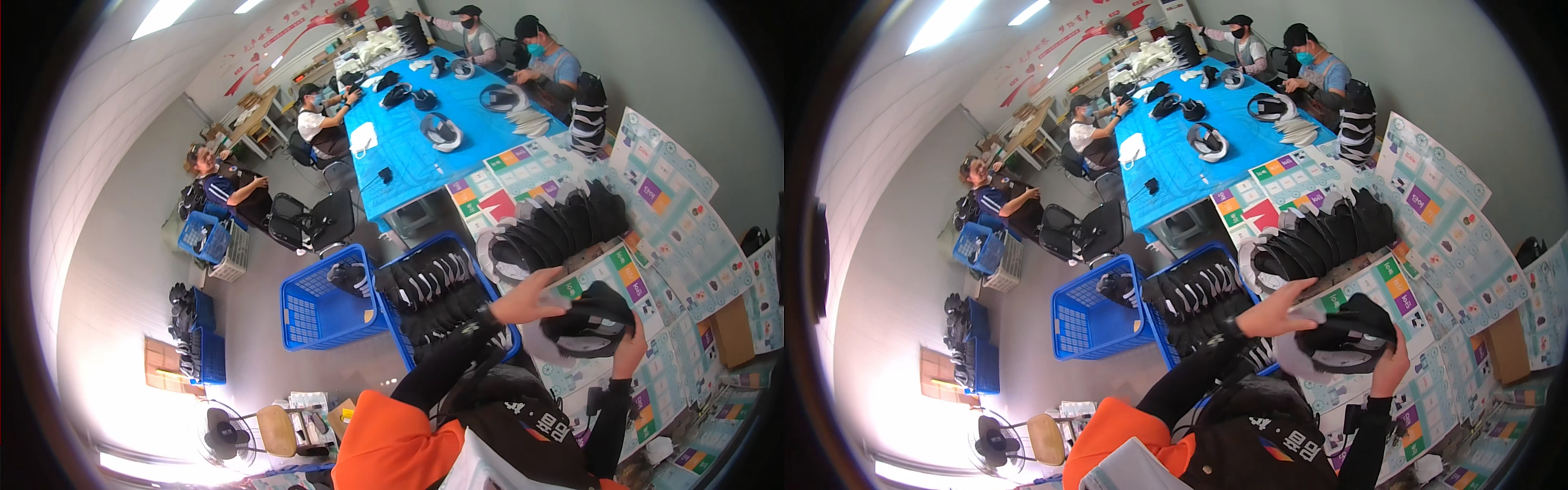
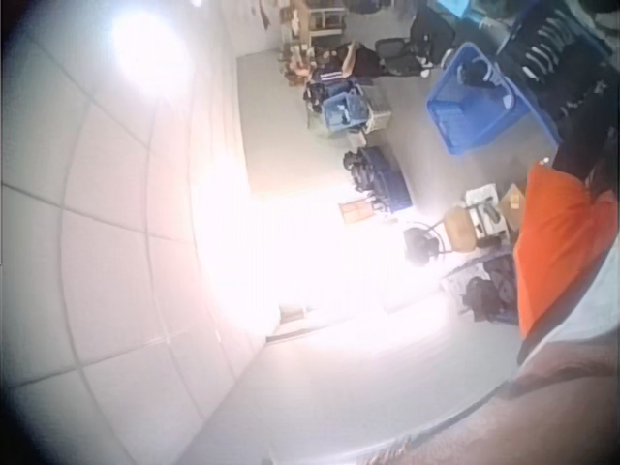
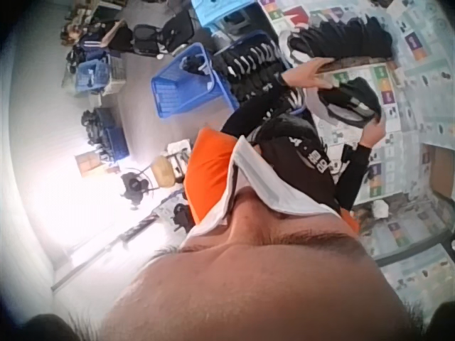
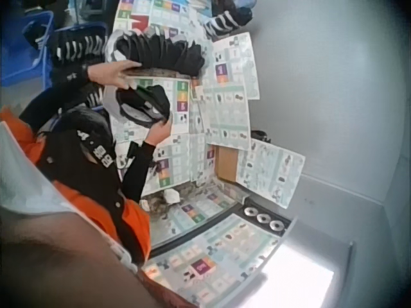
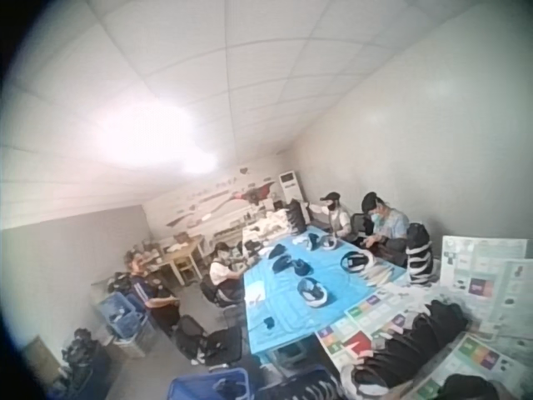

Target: The person sorts shoe components by picking them up from a blue crate, checking each piece, and placing it onto a designated area on a grid-patterned surface. They handle multiple black shoe parts one at a time, occasionally turning them over.

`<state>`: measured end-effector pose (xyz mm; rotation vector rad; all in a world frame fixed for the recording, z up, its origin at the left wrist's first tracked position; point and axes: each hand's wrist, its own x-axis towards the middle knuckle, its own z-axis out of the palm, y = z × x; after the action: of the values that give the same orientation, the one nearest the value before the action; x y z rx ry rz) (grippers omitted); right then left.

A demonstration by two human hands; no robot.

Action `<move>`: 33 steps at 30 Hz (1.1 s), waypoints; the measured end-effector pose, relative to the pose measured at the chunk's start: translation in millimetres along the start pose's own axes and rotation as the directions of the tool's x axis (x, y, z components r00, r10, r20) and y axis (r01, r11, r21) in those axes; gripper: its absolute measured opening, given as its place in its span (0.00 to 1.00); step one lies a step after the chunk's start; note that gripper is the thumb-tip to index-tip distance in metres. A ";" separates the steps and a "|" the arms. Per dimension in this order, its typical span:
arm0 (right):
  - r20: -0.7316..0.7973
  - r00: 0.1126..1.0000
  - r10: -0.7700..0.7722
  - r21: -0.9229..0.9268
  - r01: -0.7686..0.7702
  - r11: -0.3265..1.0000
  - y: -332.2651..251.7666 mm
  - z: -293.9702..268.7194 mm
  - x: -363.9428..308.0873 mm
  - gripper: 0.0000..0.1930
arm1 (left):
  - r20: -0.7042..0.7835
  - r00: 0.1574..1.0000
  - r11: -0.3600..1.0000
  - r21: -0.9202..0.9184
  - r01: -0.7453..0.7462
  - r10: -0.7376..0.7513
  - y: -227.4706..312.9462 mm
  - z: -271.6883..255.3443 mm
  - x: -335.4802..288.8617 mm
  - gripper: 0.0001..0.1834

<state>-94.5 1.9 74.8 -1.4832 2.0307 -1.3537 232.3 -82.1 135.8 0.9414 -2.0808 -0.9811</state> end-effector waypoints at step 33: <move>0.088 0.990 0.110 -0.063 -0.105 0.992 36.9 4.1 -34.4 0.17 | -0.165 0.939 0.932 -0.259 0.254 -0.302 31.2 47.0 -5.8 0.18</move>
<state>-98.6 30.4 33.2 -1.4102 2.0764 -1.1728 188.6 -46.0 135.9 1.1802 -1.6484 -1.1923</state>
